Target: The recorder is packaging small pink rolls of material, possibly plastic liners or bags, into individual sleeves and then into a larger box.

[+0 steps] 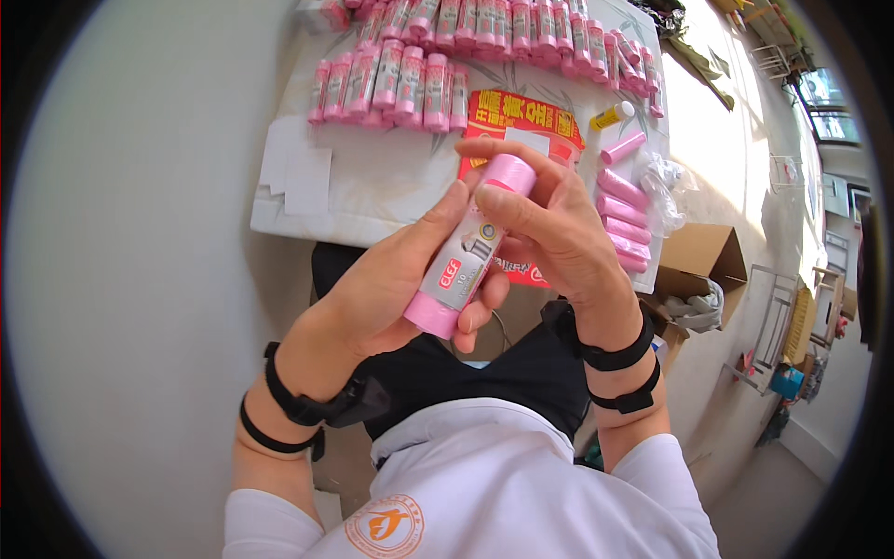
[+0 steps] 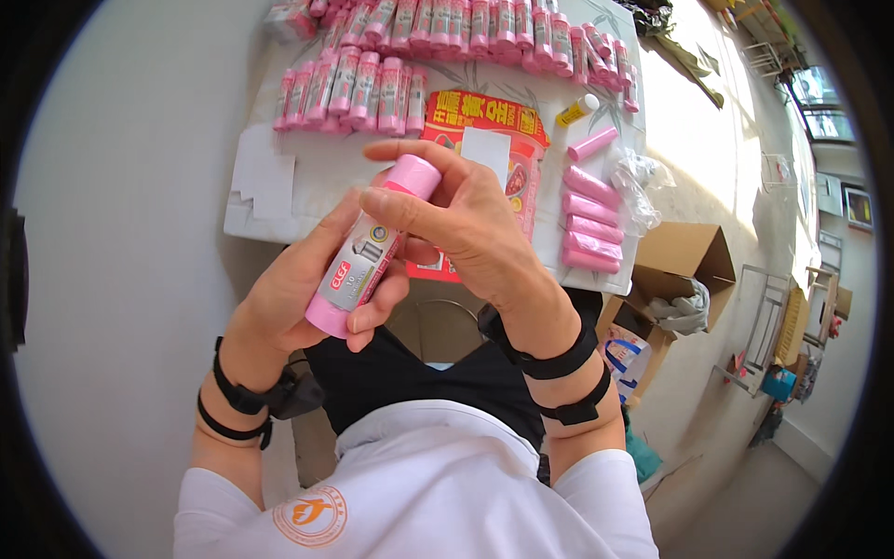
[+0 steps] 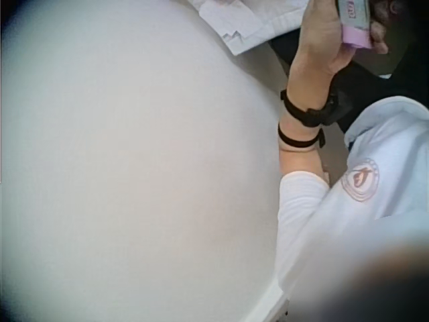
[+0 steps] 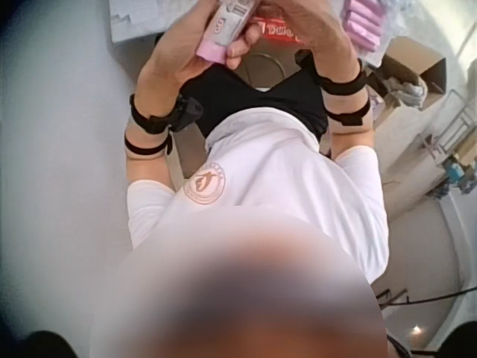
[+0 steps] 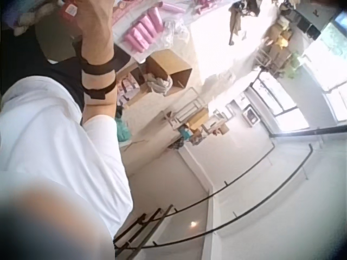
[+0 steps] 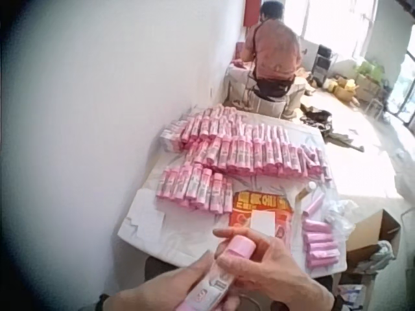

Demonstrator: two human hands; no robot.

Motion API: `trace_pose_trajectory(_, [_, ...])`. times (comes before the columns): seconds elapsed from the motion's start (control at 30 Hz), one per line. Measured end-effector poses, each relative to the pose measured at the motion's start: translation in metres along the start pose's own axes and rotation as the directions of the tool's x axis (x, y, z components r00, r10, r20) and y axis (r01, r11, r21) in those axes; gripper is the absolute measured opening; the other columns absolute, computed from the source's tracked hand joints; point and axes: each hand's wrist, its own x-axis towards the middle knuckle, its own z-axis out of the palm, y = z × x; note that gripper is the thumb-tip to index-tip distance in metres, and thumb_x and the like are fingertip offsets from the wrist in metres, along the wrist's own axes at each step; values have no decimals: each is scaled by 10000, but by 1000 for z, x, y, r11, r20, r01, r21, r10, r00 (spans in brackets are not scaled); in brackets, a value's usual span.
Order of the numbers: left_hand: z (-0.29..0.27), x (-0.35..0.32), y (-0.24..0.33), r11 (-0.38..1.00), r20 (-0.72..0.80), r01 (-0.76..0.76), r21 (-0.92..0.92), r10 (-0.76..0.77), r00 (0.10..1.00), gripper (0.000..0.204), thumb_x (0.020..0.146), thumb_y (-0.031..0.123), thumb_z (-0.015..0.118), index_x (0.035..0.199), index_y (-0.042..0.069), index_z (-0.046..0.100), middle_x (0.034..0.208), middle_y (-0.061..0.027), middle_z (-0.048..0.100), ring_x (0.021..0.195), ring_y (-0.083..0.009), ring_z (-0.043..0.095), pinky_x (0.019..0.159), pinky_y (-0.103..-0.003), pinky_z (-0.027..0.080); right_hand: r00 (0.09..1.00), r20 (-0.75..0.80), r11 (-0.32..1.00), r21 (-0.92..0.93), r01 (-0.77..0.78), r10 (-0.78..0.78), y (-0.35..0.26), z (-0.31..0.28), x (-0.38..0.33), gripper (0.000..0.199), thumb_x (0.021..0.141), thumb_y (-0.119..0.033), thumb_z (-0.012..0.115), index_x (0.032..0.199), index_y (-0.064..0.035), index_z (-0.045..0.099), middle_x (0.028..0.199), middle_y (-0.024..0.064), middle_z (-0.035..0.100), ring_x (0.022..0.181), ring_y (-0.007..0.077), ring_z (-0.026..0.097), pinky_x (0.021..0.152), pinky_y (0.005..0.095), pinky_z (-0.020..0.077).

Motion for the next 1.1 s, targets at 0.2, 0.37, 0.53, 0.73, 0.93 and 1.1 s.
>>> trace_pose_trajectory(0.2, [10, -41, -29, 862, -191, -334, 381, 426, 884, 478, 965, 224, 478, 1333, -71, 402, 984, -151, 609, 814, -179, 641, 758, -337, 585, 980, -133, 964, 239, -112, 147, 19, -14, -32, 274, 896, -237, 648, 1039, -12, 586, 891, 27, 554, 562, 4, 379, 450, 156, 281])
trace_pose_trajectory(0.37, [16, -49, -52, 801, -150, -458, 385, 544, 825, 428, 914, 73, 494, 1318, -57, 437, 1056, -172, 611, 818, -190, 648, 765, -359, 590, 978, -190, 963, 269, -29, 83, 18, -8, -53, 262, 856, -190, 694, 1025, -17, 595, 883, 29, 576, 629, 15, 465, 495, 152, 347])
trace_pose_trajectory(0.53, [22, -57, -55, 799, -204, -457, 391, 559, 804, 390, 897, 45, 473, 1273, -59, 489, 1119, -206, 604, 826, -195, 655, 726, -358, 599, 966, -259, 983, 179, 38, 9, 6, 6, -68, 253, 805, -134, 742, 996, -34, 610, 883, 28, 600, 737, 52, 566, 580, 161, 442])
trace_pose_trajectory(0.73, [27, -62, -53, 739, -225, -452, 499, 614, 756, 356, 870, 24, 499, 1211, -75, 531, 1125, -219, 606, 780, -200, 667, 688, -322, 601, 961, -251, 991, 40, 126, -112, 6, 10, -72, 259, 782, -105, 757, 987, -47, 609, 910, 27, 606, 805, 81, 593, 672, 200, 493])
trace_pose_trajectory(0.93, [26, -66, -53, 751, -200, -457, 476, 598, 776, 328, 885, -35, 528, 1210, -78, 530, 1109, -154, 625, 851, -157, 647, 772, -281, 563, 954, -245, 982, 32, 189, -175, 7, 12, -72, 257, 775, -86, 761, 979, -46, 611, 935, 24, 607, 818, 89, 596, 705, 221, 507])
trace_pose_trajectory(1.1, [24, -71, -53, 809, -232, -442, 387, 549, 803, 329, 887, -31, 539, 1214, -68, 541, 1105, -155, 627, 886, -172, 650, 783, -281, 560, 960, -254, 989, 49, 137, -120, 9, 15, -72, 263, 764, -79, 768, 971, -45, 610, 933, 21, 605, 821, 92, 598, 711, 228, 513])
